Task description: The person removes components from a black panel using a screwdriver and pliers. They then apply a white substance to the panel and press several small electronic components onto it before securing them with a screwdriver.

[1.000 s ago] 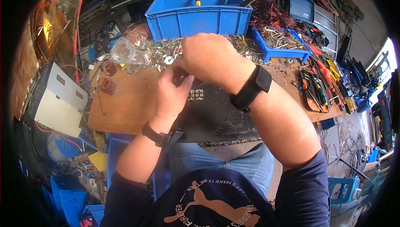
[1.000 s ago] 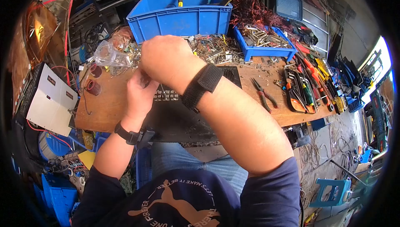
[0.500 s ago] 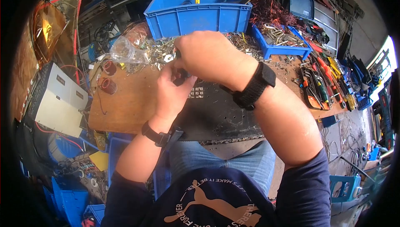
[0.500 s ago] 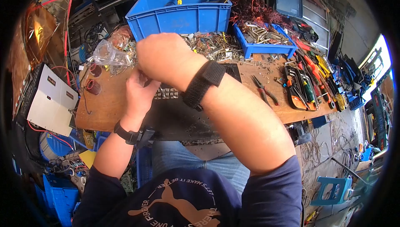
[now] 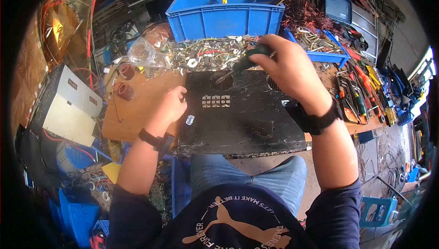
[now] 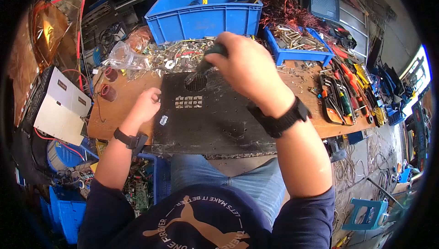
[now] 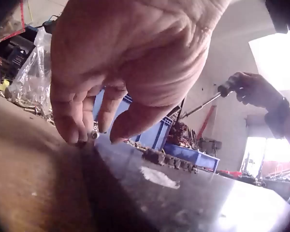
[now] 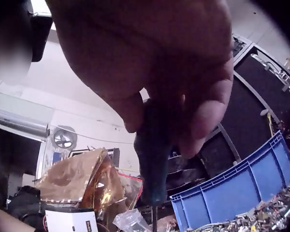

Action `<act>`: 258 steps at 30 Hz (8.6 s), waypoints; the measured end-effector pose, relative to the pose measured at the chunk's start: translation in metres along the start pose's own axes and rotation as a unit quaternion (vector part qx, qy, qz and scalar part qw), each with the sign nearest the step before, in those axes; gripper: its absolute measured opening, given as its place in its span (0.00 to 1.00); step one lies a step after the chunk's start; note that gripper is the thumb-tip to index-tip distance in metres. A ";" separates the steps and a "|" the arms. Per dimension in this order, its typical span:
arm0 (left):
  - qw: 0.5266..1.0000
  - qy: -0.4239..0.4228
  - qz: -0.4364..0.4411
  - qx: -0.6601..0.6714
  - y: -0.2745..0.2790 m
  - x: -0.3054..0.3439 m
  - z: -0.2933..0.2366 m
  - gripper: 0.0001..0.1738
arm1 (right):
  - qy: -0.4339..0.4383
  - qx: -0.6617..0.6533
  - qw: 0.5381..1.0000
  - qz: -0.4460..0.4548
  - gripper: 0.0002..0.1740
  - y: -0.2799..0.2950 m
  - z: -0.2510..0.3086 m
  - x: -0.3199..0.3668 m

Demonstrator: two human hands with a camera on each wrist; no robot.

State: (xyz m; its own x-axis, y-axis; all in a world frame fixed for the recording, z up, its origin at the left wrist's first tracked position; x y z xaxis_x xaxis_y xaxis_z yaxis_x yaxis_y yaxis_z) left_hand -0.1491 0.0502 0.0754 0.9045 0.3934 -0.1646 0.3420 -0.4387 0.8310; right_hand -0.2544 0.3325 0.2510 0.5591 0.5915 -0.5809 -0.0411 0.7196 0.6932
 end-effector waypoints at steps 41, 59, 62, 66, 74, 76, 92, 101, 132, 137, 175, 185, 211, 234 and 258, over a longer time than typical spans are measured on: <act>0.972 0.000 -0.068 0.224 0.019 -0.005 -0.018 0.06 | -0.135 -0.086 0.984 -0.079 0.12 0.014 -0.021 0.098; 0.962 -0.013 -0.033 0.270 0.002 0.024 -0.026 0.07 | -0.066 0.014 0.998 0.012 0.19 -0.024 -0.004 0.024; 0.963 -0.018 -0.031 0.267 -0.001 0.025 -0.023 0.07 | -0.057 0.025 0.998 0.014 0.19 -0.027 -0.004 0.024; 0.964 -0.013 -0.025 0.265 0.000 0.026 -0.022 0.07 | -0.052 0.021 0.998 0.015 0.19 -0.028 -0.004 0.023; 0.963 -0.009 0.003 0.271 0.002 0.029 -0.036 0.07 | -0.014 0.032 0.999 0.041 0.18 -0.028 0.006 0.022; 0.964 -0.008 0.015 0.264 0.006 0.029 -0.043 0.07 | -0.003 0.030 0.998 0.054 0.18 -0.029 0.012 0.024; 0.928 -0.119 0.036 0.351 0.007 -0.002 -0.123 0.18 | 0.089 0.096 0.985 0.113 0.16 -0.056 0.029 -0.028; 0.939 -0.132 -0.017 0.317 0.004 0.002 -0.123 0.11 | -0.148 -0.335 0.921 -0.129 0.16 -0.097 0.026 -0.020; 0.943 -0.128 -0.074 0.298 -0.003 0.006 -0.121 0.15 | -0.096 -0.539 0.815 0.190 0.19 -0.109 0.003 -0.042; 0.930 -0.092 -0.126 0.334 -0.004 0.014 -0.129 0.12 | 0.055 -0.022 0.998 0.014 0.25 -0.075 0.025 -0.034; 0.906 -0.112 -0.252 0.320 0.007 0.018 -0.147 0.17 | 0.101 0.218 0.959 0.154 0.24 -0.038 0.051 -0.030; 0.903 -0.166 -0.279 0.283 0.014 0.015 -0.154 0.15 | 0.074 0.218 0.949 0.216 0.24 -0.033 0.059 -0.034; 0.920 -0.222 -0.225 0.230 0.010 0.011 -0.145 0.20 | 0.091 0.173 0.967 0.165 0.18 -0.038 0.054 -0.032; 0.904 -0.139 -0.223 0.337 0.008 0.008 -0.142 0.19 | 0.148 0.212 0.945 0.199 0.10 -0.052 0.051 -0.033; 0.908 -0.144 -0.219 0.328 0.008 0.007 -0.144 0.19 | 0.093 0.218 0.947 0.217 0.11 -0.035 0.065 -0.033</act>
State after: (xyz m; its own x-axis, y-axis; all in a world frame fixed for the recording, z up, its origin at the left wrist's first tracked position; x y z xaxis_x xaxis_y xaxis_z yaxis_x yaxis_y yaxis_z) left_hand -0.1763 0.1655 0.1572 0.6426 0.4601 -0.6127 0.6774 -0.7148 0.1738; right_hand -0.2176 0.2642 0.2735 0.4099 0.8806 -0.2377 0.1347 0.1992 0.9706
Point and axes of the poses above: each hand's wrist, its own x-axis away from the middle knuckle, its own y-axis out of the back of the hand, z = x × y, the point moved 4 cm from there along -x, towards the middle knuckle, and after that the axes turned 1 degree about -x, right-handed, at the moved point
